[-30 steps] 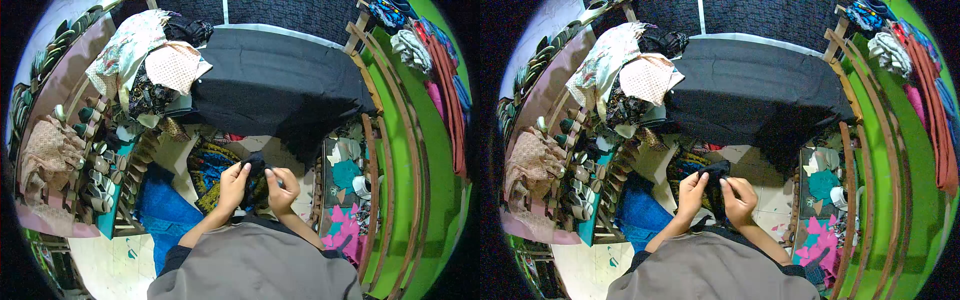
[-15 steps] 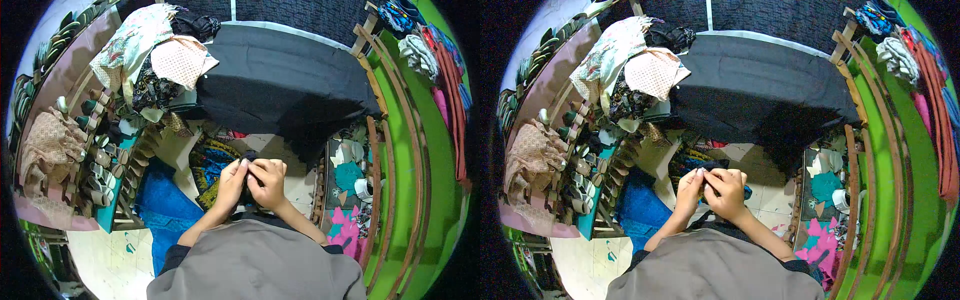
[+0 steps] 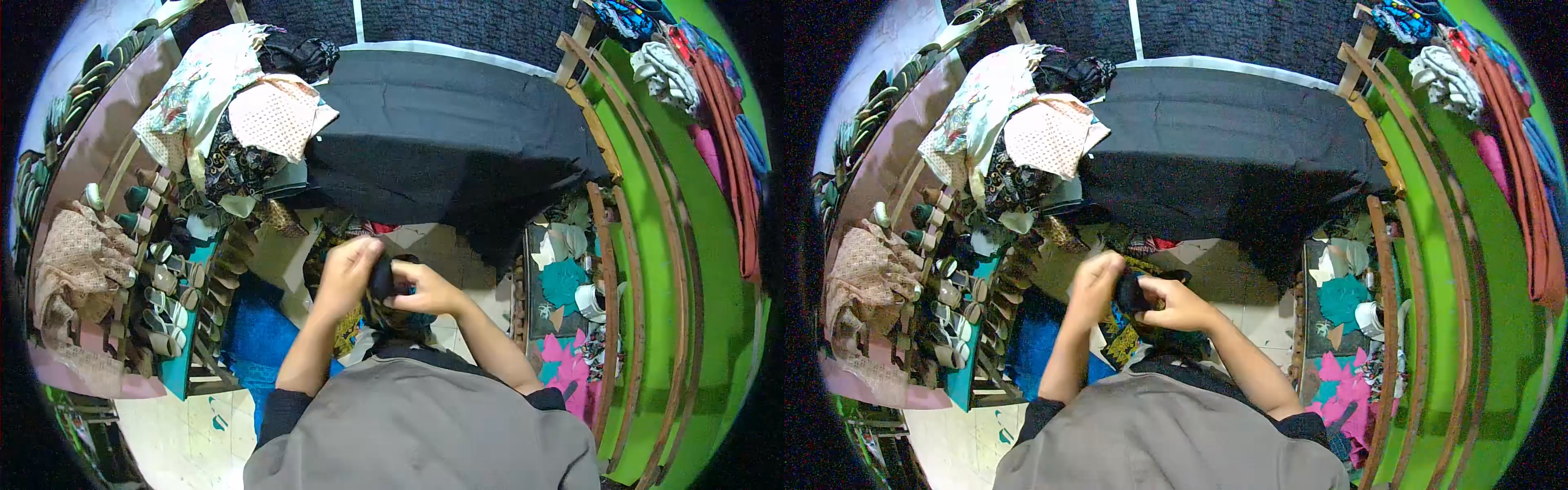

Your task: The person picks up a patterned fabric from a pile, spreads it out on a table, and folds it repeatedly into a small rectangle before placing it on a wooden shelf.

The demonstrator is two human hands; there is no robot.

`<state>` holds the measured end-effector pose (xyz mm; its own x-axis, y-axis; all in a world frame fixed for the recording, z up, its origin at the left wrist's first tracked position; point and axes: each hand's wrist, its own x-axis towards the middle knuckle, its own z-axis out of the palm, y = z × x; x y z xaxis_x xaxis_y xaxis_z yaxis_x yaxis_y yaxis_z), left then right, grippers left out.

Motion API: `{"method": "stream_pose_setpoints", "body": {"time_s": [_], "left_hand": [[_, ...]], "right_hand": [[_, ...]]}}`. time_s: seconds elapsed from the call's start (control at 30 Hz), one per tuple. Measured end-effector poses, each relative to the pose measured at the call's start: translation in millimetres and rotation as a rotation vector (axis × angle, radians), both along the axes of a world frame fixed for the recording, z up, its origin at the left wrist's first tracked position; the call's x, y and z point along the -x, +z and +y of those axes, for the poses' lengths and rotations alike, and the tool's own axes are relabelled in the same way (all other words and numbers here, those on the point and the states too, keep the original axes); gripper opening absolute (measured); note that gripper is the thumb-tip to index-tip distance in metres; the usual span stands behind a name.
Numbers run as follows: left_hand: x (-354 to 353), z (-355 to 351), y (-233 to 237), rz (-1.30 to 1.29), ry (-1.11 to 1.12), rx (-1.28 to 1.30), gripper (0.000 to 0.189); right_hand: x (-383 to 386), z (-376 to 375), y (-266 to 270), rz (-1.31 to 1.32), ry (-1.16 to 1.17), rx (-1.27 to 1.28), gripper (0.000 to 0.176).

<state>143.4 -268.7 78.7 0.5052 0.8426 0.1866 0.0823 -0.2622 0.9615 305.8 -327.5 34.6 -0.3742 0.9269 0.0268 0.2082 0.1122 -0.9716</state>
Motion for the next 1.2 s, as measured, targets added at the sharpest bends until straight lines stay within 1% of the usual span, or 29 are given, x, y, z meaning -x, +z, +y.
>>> {"method": "stream_pose_setpoints", "body": {"time_s": [0.03, 0.07, 0.1, 0.13, 0.17, 0.2, 0.23, 0.27, 0.33, 0.37, 0.4, 0.43, 0.5, 0.57, 0.63, 0.67, 0.7, 0.77, 0.83, 0.87, 0.9, 0.93, 0.97, 1.03, 1.07, 1.1, 1.13, 1.17, 1.2], "left_hand": [[6, 9, 7, 0.081, 0.083, -0.108, 0.031], [16, 21, 17, 0.127, 0.221, -0.256, 0.028], [29, 34, 28, 0.173, 0.360, -0.405, 0.026], [41, 45, 38, 0.042, 0.542, -0.304, 0.022], [65, 74, 29, -0.152, 0.678, -0.327, 0.021], [80, 74, 59, -0.071, 0.793, -0.446, 0.025], [113, 92, 61, -0.326, 0.589, -0.178, 0.030], [120, 93, 70, -0.338, 0.533, -0.114, 0.035], [136, 110, 53, -0.067, 0.628, -0.295, 0.038], [140, 119, 42, 0.072, 0.667, -0.383, 0.039], [127, 118, 41, 0.014, 0.786, -0.564, 0.042], [129, 121, 43, -0.029, 0.808, -0.484, 0.042], [146, 134, 47, -0.117, 0.849, -0.322, 0.043], [155, 146, 53, -0.122, 0.877, -0.419, 0.043], [184, 176, 42, -0.115, 0.925, -0.415, 0.044], [192, 181, 40, -0.121, 0.925, -0.331, 0.046], [188, 178, 41, -0.068, 0.967, -0.379, 0.046], [179, 170, 42, 0.034, 1.048, -0.474, 0.047], [181, 171, 31, -0.051, 1.123, -0.509, 0.049], [183, 170, 24, -0.029, 1.107, -0.469, 0.050], [183, 169, 16, -0.006, 1.093, -0.426, 0.050], [179, 168, 10, 0.077, 1.143, -0.532, 0.049], [178, 163, 8, 0.180, 1.126, -0.469, 0.049], [166, 153, 1, 0.262, 1.214, -0.410, 0.045], [170, 159, -21, 0.217, 1.117, -0.623, 0.038], [166, 153, -24, 0.360, 1.019, -0.482, 0.032], [163, 152, -40, 0.342, 0.945, -0.609, 0.030], [159, 149, -52, 0.323, 0.834, -0.517, 0.030], [146, 142, -58, 0.309, 0.806, -0.535, 0.032]], "right_hand": [[-4, 9, -7, -0.121, 0.089, 0.000, 0.040], [-8, 14, -24, -0.174, 0.043, -0.115, 0.030], [-18, 18, -32, -0.326, 0.094, -0.038, 0.033], [-29, 18, -49, -0.529, 0.095, -0.102, 0.030], [-39, 14, -65, -0.731, 0.094, -0.168, 0.027], [-49, 9, -73, -0.669, 0.076, -0.021, 0.027], [-59, 5, -79, -0.607, 0.060, 0.124, 0.027], [-65, 1, -85, -0.659, -0.044, -0.067, 0.026], [-74, -5, -99, -0.741, -0.258, -0.440, 0.023], [-83, 6, -112, -0.686, -0.339, -0.574, 0.024], [-86, 9, -108, -0.351, -0.519, -0.383, 0.025], [-86, 11, -97, -0.012, -0.682, -0.186, 0.027], [-85, 9, -62, 0.213, -0.745, -0.180, 0.027], [-74, -1, -35, 0.151, -0.678, -0.124, 0.022], [-60, -9, -11, -0.070, -0.514, -0.246, 0.024], [-64, -9, -3, -0.245, -0.432, -0.101, 0.030], [-69, -9, 9, -0.478, -0.334, 0.056, 0.032], [-90, -4, -38, -0.533, -0.191, -0.257, 0.032], [-97, -13, -46, -0.594, -0.115, -0.070, 0.038], [-98, -21, -45, -0.824, -0.151, -0.009, 0.038], [-103, -24, -34, -0.870, -0.209, 0.012, 0.038], [-109, -30, -19, -0.914, -0.267, 0.037, 0.037], [-116, -35, -7, -0.956, -0.325, 0.064, 0.037], [-147, -43, 16, -0.775, -0.542, -0.101, 0.037], [-157, -50, 36, -0.734, -0.724, -0.094, 0.038], [-164, -59, 55, -0.687, -0.904, -0.083, 0.039], [-169, -67, 66, -0.667, -1.036, -0.152, 0.040], [-171, -71, 71, -0.642, -1.170, -0.223, 0.041], [-169, -68, 68, -0.428, -1.264, -0.415, 0.044]]}}
